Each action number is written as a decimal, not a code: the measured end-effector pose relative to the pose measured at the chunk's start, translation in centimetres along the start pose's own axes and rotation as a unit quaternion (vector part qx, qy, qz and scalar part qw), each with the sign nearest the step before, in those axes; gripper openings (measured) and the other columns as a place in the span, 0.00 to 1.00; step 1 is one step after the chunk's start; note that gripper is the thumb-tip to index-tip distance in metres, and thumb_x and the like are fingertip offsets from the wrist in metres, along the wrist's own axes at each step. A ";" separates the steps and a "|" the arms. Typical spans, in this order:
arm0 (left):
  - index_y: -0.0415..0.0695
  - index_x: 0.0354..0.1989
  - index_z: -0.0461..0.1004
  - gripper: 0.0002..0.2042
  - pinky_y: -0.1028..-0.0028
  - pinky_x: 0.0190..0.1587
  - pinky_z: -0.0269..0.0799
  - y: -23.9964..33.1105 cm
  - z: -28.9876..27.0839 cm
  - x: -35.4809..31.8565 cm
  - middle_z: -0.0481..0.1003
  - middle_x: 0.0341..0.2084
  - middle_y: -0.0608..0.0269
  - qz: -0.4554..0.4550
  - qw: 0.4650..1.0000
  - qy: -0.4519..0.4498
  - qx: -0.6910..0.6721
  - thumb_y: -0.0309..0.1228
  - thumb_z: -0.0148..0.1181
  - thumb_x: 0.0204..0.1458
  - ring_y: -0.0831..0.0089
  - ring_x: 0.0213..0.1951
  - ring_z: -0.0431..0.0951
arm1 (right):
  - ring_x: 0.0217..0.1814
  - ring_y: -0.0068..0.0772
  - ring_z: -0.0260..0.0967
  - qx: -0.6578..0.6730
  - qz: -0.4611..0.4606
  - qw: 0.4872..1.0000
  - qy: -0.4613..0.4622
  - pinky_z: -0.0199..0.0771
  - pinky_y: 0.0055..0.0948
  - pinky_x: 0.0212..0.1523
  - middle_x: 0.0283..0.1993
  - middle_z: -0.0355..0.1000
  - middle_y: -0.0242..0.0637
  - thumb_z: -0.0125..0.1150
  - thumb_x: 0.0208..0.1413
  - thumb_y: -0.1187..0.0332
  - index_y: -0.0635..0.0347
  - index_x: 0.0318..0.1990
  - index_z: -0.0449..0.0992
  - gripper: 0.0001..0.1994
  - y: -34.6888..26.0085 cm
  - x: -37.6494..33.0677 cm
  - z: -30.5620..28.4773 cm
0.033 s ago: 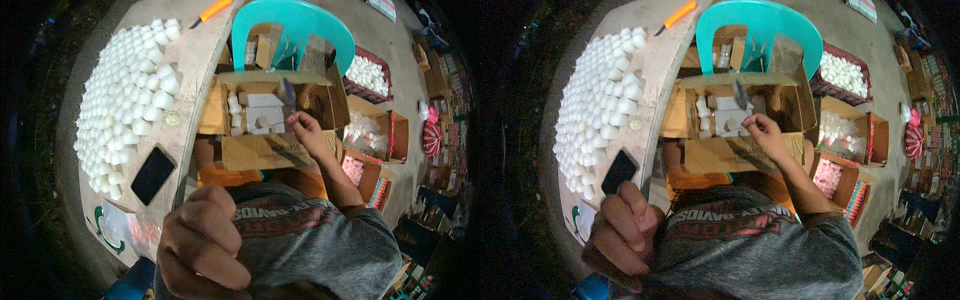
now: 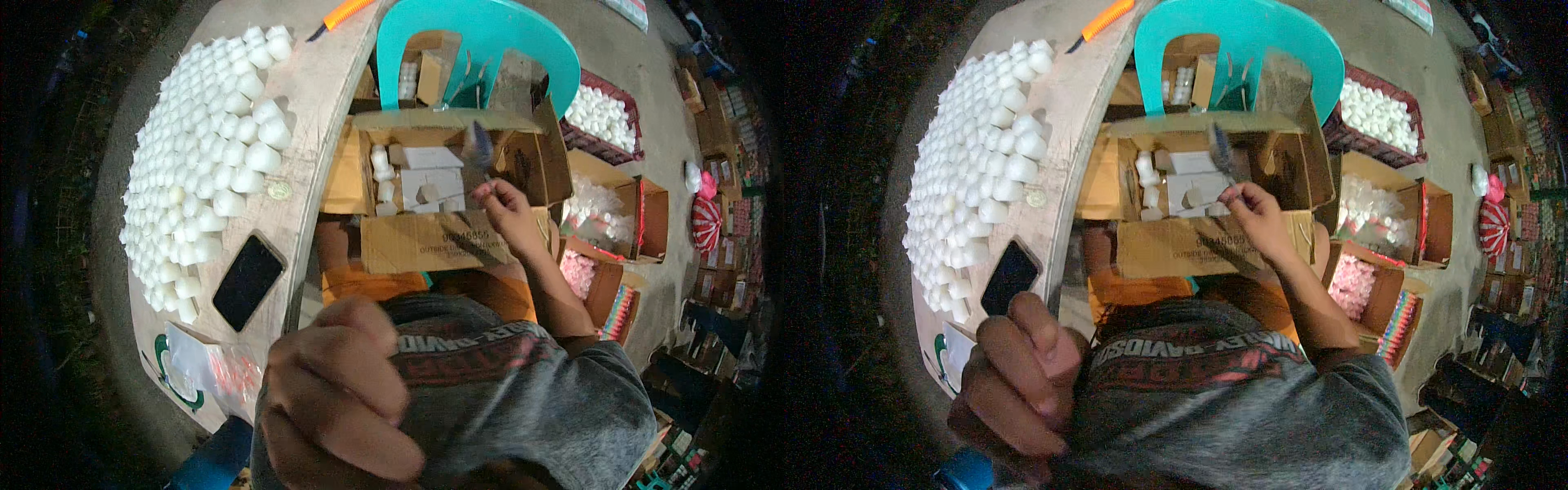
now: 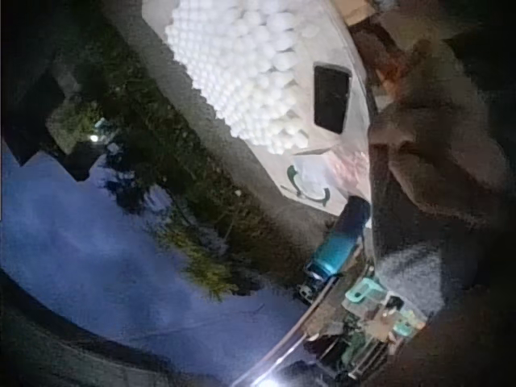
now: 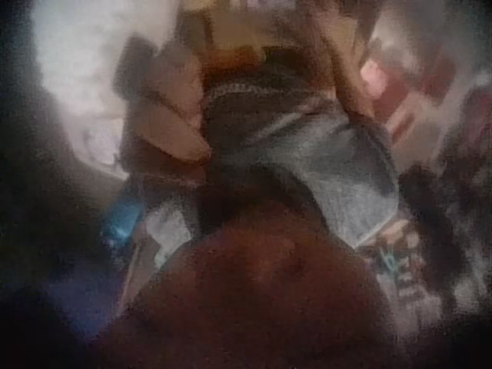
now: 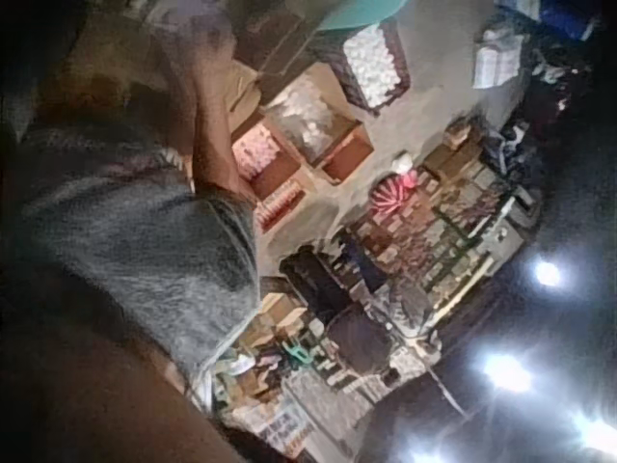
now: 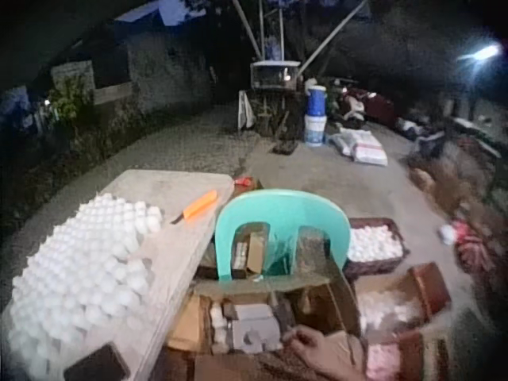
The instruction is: The person scoops white wax into small cylindrical molds using a spoon, then inserts wicks into the center of each filled mold and trims the wick with scissors. The finished candles are placed into a cardboard box.
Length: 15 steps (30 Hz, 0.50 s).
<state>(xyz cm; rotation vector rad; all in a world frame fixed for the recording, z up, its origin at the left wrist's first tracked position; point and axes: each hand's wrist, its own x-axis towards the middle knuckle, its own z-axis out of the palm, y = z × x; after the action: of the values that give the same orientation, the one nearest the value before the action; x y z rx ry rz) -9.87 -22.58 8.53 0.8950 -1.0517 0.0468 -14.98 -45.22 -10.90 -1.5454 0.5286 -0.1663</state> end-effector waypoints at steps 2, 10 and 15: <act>0.56 0.13 0.71 0.09 0.72 0.31 0.53 0.8 1.0 0.0 0.70 0.18 0.79 -0.034 0.999 0.008 0.003 0.33 0.63 0.42 0.81 0.24 0.65 | 0.35 0.15 0.62 0.021 0.033 0.999 0.021 0.61 0.17 0.37 0.32 0.69 0.26 0.53 0.57 0.69 0.63 0.34 0.72 0.06 -0.2 -1.3 -0.6; 0.51 0.20 0.71 0.06 0.72 0.29 0.60 0.0 -3.8 -3.1 0.71 0.22 0.74 -0.254 0.894 -0.241 -0.280 0.33 0.61 0.44 0.78 0.25 0.68 | 0.30 0.14 0.57 -0.004 0.001 0.999 0.037 0.59 0.16 0.33 0.27 0.64 0.23 0.54 0.57 0.67 0.61 0.34 0.72 0.07 2.4 -2.5 -1.4; 0.47 0.27 0.71 0.05 0.72 0.31 0.65 -3.3 -4.5 -1.8 0.72 0.27 0.69 -0.391 0.809 -0.330 -0.291 0.33 0.59 0.47 0.76 0.28 0.70 | 0.28 0.17 0.60 -0.042 -0.004 0.998 0.041 0.61 0.20 0.29 0.26 0.66 0.28 0.56 0.54 0.69 0.62 0.34 0.72 0.06 3.7 -2.0 -2.1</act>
<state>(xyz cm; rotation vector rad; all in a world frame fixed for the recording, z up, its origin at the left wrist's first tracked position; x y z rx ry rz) -6.15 -21.09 4.26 0.7134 -1.1422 -1.3054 -18.47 -46.09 -13.89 -1.6282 0.6013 -0.2173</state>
